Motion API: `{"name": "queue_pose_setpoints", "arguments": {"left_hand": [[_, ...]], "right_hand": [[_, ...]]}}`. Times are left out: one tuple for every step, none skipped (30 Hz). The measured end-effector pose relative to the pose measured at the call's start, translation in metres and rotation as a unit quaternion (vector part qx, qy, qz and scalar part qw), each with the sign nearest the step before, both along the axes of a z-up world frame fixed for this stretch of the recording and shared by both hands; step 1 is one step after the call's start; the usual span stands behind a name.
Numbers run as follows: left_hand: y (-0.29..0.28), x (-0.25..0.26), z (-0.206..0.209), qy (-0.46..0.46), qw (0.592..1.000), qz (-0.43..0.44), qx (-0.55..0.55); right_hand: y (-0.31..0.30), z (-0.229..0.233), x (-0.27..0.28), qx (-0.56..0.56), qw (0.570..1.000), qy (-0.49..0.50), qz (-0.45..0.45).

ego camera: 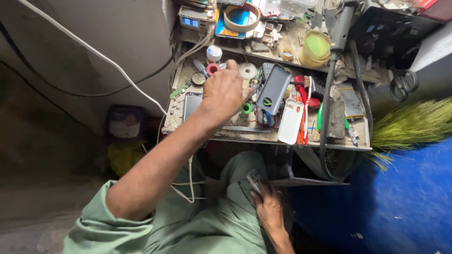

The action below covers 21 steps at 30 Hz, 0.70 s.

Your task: The person disassembles a mobile phone, removes the battery, and manipulates internal components and wires. They use a screwdriver to adjust parts and connect a charging cable to test the device. The person also handles a second phone and a battery pack during the process.

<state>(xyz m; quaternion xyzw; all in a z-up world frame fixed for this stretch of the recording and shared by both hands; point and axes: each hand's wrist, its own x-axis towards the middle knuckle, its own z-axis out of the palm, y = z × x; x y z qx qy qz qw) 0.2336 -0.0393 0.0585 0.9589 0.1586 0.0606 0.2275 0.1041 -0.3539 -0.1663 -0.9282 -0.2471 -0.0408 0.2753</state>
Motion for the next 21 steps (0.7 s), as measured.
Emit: {"name": "queue_pose_setpoints", "arguments": {"left_hand": [[-0.001, 0.004, -0.002, -0.002, 1.000, 0.002, 0.012], [-0.001, 0.008, -0.004, -0.006, 1.000, 0.003, 0.026], [-0.001, 0.011, -0.006, -0.009, 0.999, 0.005, 0.039], [-0.001, 0.014, -0.007, -0.002, 0.999, 0.012, 0.044], [-0.001, 0.016, -0.008, 0.006, 0.999, 0.019, 0.049], [-0.001, 0.016, -0.007, 0.015, 0.998, 0.026, 0.053], [-0.002, 0.014, -0.005, 0.024, 0.998, 0.025, 0.054], [-0.001, 0.012, -0.001, 0.032, 0.998, 0.024, 0.055], [-0.001, 0.009, 0.005, 0.040, 0.997, 0.023, 0.057], [0.000, 0.006, 0.011, 0.046, 0.996, 0.023, 0.067], [0.002, 0.002, 0.019, 0.052, 0.995, 0.023, 0.077], [0.002, -0.004, 0.025, 0.059, 0.994, 0.021, 0.086], [0.005, -0.010, 0.032, 0.033, 0.991, 0.022, 0.131], [0.008, -0.017, 0.037, 0.008, 0.985, 0.018, 0.173], [0.010, -0.025, 0.042, -0.018, 0.976, 0.014, 0.215], [0.012, -0.034, 0.047, -0.001, 0.973, 0.002, 0.233], [0.017, -0.045, 0.052, 0.015, 0.968, -0.010, 0.250], [0.023, -0.058, 0.056, -0.027, 0.976, -0.017, 0.216], [0.029, -0.071, 0.061, -0.068, 0.981, -0.023, 0.180], [0.034, -0.089, 0.066, -0.112, 0.982, -0.043, 0.146], [0.036, -0.113, 0.070, -0.155, 0.980, -0.063, 0.111]], "right_hand": [[0.001, 0.000, 0.000, 0.005, 1.000, -0.015, 0.008], [0.002, 0.000, -0.001, 0.010, 0.999, -0.030, 0.016], [0.000, 0.001, -0.003, 0.001, 1.000, -0.016, 0.019], [-0.004, 0.002, -0.006, -0.008, 1.000, -0.003, 0.022], [-0.007, 0.003, -0.007, -0.017, 0.999, 0.011, 0.025], [-0.013, 0.004, -0.008, -0.021, 0.999, 0.039, 0.031], [-0.019, 0.005, -0.008, -0.026, 0.997, 0.068, 0.037], [-0.026, 0.006, -0.006, -0.030, 0.994, 0.096, 0.042], [-0.031, 0.006, -0.002, 0.043, 0.984, 0.174, 0.022], [-0.035, 0.007, 0.003, 0.116, 0.961, 0.251, 0.000], [-0.038, 0.007, 0.005, 0.187, 0.927, 0.325, -0.022], [-0.041, 0.010, 0.006, 0.243, 0.884, 0.393, -0.065], [-0.044, 0.013, 0.011, 0.298, 0.831, 0.457, -0.108], [-0.047, 0.018, 0.016, 0.350, 0.769, 0.513, -0.154], [-0.047, 0.022, 0.023, 0.389, 0.743, 0.528, -0.131], [-0.046, 0.027, 0.023, 0.427, 0.713, 0.545, -0.113], [-0.045, 0.033, 0.023, 0.464, 0.681, 0.558, -0.096], [-0.041, 0.037, 0.025, 0.484, 0.656, 0.571, -0.096], [-0.037, 0.042, 0.024, 0.504, 0.630, 0.583, -0.096], [-0.033, 0.048, 0.025, 0.524, 0.606, 0.592, -0.089], [-0.030, 0.056, 0.020, 0.537, 0.593, 0.594, -0.083]]}}
